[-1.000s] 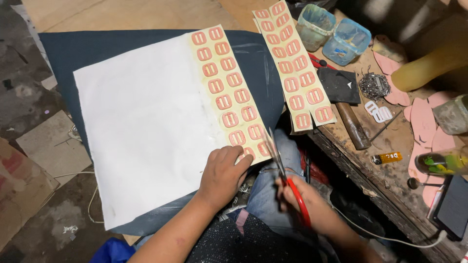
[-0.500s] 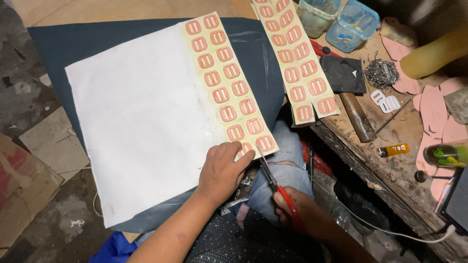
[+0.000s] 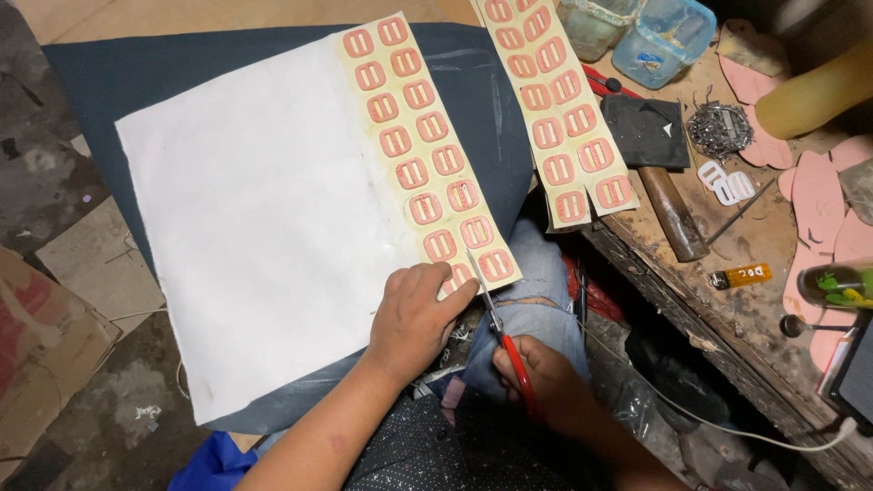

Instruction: The person cuts a sheet of pink stickers with red 'B' logos using red-handled scissors. They first trim the edges, then separate the strip into individual stickers, and finally round the corners of each sticker.

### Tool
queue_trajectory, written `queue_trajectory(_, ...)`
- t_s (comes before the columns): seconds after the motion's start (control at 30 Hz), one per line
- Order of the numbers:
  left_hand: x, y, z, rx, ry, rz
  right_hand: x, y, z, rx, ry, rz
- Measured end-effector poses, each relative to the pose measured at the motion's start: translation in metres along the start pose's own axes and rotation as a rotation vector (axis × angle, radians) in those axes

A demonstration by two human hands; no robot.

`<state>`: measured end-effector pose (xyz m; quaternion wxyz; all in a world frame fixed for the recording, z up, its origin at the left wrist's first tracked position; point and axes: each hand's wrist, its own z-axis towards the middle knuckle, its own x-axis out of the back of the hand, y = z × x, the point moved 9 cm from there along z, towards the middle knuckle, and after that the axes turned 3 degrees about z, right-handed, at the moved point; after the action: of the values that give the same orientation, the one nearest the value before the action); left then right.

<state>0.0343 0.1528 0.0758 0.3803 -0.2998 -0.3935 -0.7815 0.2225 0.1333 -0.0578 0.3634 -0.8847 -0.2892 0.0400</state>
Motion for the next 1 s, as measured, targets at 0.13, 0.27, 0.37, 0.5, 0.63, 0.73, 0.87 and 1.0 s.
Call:
queue_trajectory(0.13,-0.002,-0.001,-0.001,-0.001,-0.017,-0.009,-0.003,0.009,0.005,-0.007,-0.02,0.065)
queue_trajectory(0.27,0.0,-0.002,-0.001,-0.001,0.01,0.001,-0.002,0.012,0.007,0.041,-0.033,0.115)
queue_trajectory(0.37,-0.001,-0.003,-0.001,0.011,0.014,-0.002,0.0,0.017,0.006,0.011,-0.01,0.097)
queue_trajectory(0.5,0.0,-0.002,-0.001,0.001,0.032,0.0,0.004,0.015,0.002,-0.007,0.004,0.1)
queue_trajectory(0.63,-0.001,-0.003,-0.001,0.013,0.017,-0.003,0.014,0.006,-0.003,0.004,0.049,-0.084)
queue_trajectory(0.73,0.002,-0.001,-0.002,0.005,0.033,-0.012,0.017,0.007,-0.006,-0.039,0.041,-0.116)
queue_trajectory(0.87,0.009,0.004,-0.003,-0.011,0.062,-0.047,0.012,0.009,-0.003,-0.057,0.004,0.0)
queue_trajectory(1.0,0.012,0.009,-0.006,-0.011,0.072,-0.069,0.004,0.009,0.005,0.013,-0.041,0.194)
